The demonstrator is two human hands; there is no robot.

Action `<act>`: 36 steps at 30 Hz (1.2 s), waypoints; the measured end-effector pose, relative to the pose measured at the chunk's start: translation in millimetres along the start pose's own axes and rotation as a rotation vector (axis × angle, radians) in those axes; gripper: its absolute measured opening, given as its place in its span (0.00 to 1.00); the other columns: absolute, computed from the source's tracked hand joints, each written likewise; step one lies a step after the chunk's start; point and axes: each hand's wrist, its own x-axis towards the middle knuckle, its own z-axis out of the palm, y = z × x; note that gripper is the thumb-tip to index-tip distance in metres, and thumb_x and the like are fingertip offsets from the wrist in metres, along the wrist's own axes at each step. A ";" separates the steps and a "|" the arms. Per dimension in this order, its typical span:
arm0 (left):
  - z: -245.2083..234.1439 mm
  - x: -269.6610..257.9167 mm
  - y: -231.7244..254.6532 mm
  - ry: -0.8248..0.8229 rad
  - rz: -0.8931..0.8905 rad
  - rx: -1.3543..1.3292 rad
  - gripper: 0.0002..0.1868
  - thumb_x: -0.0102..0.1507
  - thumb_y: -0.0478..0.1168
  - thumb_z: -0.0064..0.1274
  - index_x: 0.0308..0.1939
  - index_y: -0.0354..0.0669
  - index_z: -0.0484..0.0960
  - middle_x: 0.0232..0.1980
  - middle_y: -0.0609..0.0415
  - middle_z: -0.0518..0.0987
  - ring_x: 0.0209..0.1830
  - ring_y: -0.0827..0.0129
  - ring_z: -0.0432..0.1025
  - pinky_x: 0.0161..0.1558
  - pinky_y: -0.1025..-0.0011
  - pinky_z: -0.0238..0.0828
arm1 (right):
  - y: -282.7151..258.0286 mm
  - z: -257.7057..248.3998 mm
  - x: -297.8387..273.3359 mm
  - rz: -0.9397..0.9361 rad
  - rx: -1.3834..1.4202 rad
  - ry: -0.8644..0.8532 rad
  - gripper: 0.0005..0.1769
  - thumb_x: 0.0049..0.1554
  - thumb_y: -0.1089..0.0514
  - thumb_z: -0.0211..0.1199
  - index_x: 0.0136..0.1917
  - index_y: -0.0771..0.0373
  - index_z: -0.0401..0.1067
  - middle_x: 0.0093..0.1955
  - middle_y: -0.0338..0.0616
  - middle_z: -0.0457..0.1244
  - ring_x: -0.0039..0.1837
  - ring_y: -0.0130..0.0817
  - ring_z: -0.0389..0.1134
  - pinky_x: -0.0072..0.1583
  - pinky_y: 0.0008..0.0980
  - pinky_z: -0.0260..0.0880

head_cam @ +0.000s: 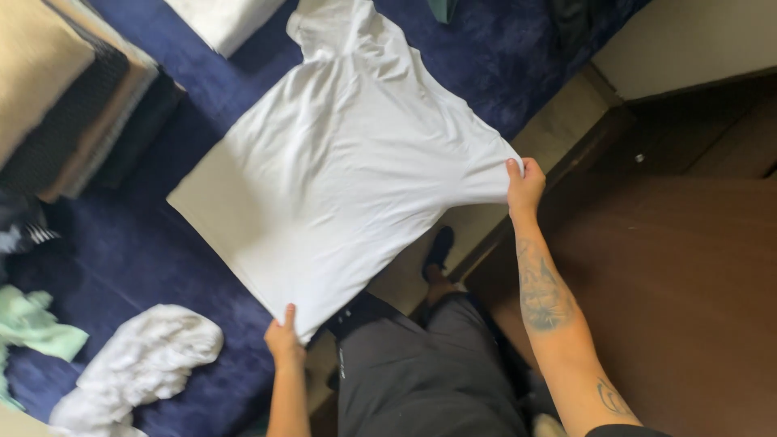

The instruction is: The person is folding white t-shirts on a bed.

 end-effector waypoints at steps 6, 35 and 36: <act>-2.2 -13.7 -92.7 0.130 0.012 0.003 0.17 0.68 0.42 0.68 0.39 0.28 0.81 0.35 0.51 0.75 0.31 0.74 0.64 0.34 0.73 0.62 | 47.9 -49.8 46.3 -0.185 -0.225 -0.020 0.09 0.62 0.59 0.66 0.46 0.68 0.72 0.41 0.40 0.66 0.44 0.25 0.63 0.50 0.29 0.66; 29.0 79.0 -26.6 0.252 -0.151 -0.239 0.13 0.61 0.42 0.66 0.35 0.36 0.80 0.34 0.59 0.76 0.34 0.75 0.67 0.39 0.72 0.64 | -41.0 109.2 155.9 -0.251 -0.907 -0.364 0.10 0.59 0.62 0.65 0.53 0.67 0.73 0.47 0.53 0.69 0.46 0.45 0.70 0.51 0.41 0.69; 28.7 87.6 -16.6 0.198 -0.105 -0.371 0.11 0.62 0.43 0.63 0.37 0.39 0.81 0.37 0.58 0.79 0.36 0.74 0.71 0.42 0.71 0.68 | -61.9 125.2 149.2 -0.528 -0.966 -0.387 0.11 0.58 0.62 0.66 0.55 0.66 0.74 0.53 0.54 0.69 0.55 0.52 0.69 0.55 0.47 0.68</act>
